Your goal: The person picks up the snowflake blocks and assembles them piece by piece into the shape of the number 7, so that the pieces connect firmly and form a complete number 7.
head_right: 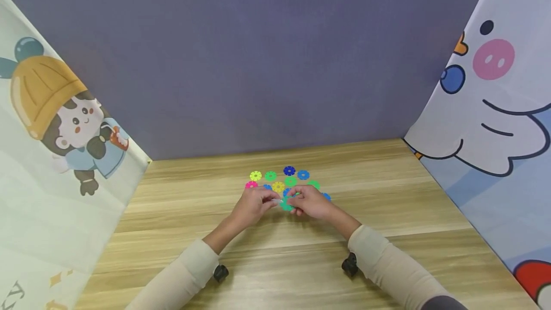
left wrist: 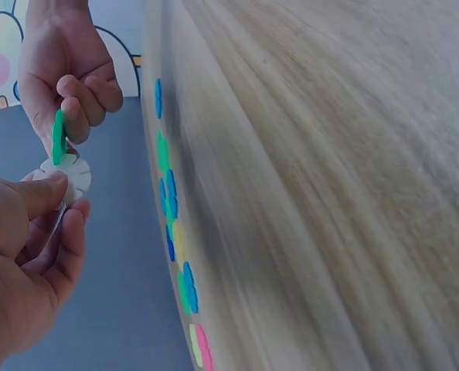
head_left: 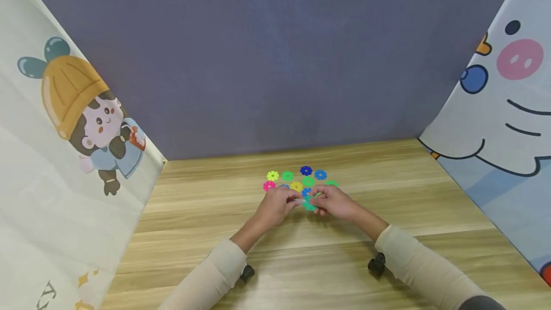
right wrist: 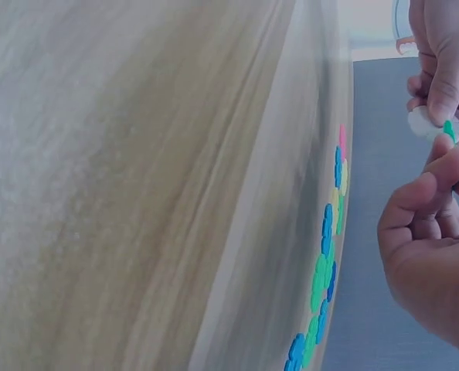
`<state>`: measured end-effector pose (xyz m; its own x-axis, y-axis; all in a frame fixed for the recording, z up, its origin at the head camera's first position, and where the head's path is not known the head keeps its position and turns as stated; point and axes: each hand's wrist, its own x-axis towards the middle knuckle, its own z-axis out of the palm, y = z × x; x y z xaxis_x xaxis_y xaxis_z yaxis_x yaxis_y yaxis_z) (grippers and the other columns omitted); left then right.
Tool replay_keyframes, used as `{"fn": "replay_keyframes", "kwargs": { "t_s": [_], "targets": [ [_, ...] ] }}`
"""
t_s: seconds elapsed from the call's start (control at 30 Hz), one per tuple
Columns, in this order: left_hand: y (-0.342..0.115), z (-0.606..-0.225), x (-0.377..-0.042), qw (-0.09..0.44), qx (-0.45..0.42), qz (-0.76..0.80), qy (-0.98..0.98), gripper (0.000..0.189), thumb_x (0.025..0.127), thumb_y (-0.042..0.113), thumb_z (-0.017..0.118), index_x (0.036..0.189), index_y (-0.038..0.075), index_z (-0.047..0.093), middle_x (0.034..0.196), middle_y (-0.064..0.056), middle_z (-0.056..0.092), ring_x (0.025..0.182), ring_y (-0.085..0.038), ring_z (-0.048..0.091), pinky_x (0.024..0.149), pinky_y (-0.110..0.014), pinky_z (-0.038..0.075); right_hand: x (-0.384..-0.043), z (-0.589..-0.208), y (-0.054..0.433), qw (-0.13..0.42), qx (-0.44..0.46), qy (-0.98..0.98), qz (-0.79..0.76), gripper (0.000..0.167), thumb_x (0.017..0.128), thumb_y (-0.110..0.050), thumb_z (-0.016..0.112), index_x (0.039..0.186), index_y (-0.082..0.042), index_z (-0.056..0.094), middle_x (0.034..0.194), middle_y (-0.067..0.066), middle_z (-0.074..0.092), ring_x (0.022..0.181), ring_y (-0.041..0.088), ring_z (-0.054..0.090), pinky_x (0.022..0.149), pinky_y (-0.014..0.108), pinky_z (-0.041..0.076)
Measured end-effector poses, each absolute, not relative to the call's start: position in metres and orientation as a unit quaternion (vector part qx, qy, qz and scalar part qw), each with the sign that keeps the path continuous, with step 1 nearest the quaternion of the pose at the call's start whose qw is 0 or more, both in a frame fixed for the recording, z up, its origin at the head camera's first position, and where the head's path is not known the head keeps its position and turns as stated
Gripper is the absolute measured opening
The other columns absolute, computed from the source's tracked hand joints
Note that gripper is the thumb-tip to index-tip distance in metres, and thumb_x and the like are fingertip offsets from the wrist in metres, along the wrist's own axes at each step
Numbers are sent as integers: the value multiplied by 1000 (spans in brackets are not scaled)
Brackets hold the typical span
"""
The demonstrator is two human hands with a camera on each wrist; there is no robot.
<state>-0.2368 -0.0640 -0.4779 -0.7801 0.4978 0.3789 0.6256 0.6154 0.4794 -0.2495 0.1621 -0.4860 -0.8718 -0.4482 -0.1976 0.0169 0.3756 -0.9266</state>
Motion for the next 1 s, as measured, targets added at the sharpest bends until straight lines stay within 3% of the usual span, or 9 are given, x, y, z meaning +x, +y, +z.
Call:
{"fn": "replay_keyframes", "kwargs": {
  "t_s": [0.2, 0.63, 1.0],
  "targets": [
    [-63, -471, -231, 114, -335, -306, -884, 10, 88, 13, 79, 97, 12, 82, 94, -2, 80, 86, -15, 76, 77, -19, 59, -248, -482, 163, 232, -144, 786, -554, 10, 101, -7, 59, 108, 0, 62, 70, 3, 68, 60, 12, 60, 58, 27, 54],
    [-63, -477, -229, 129, -347, -302, -878, 9, 87, 13, 80, 95, 10, 82, 94, -3, 80, 89, -15, 77, 80, -20, 60, -245, -483, 157, 228, -157, 778, -563, 15, 99, -7, 61, 108, 5, 61, 68, -1, 66, 57, 8, 58, 58, 26, 55],
    [-63, -475, -223, 156, -334, -313, -875, 10, 88, 14, 79, 95, 9, 82, 95, -5, 80, 88, -16, 78, 78, -18, 59, -240, -474, 153, 224, -128, 777, -574, 13, 100, -6, 60, 109, 4, 60, 72, 7, 67, 57, 9, 55, 56, 25, 50]
  ]
}}
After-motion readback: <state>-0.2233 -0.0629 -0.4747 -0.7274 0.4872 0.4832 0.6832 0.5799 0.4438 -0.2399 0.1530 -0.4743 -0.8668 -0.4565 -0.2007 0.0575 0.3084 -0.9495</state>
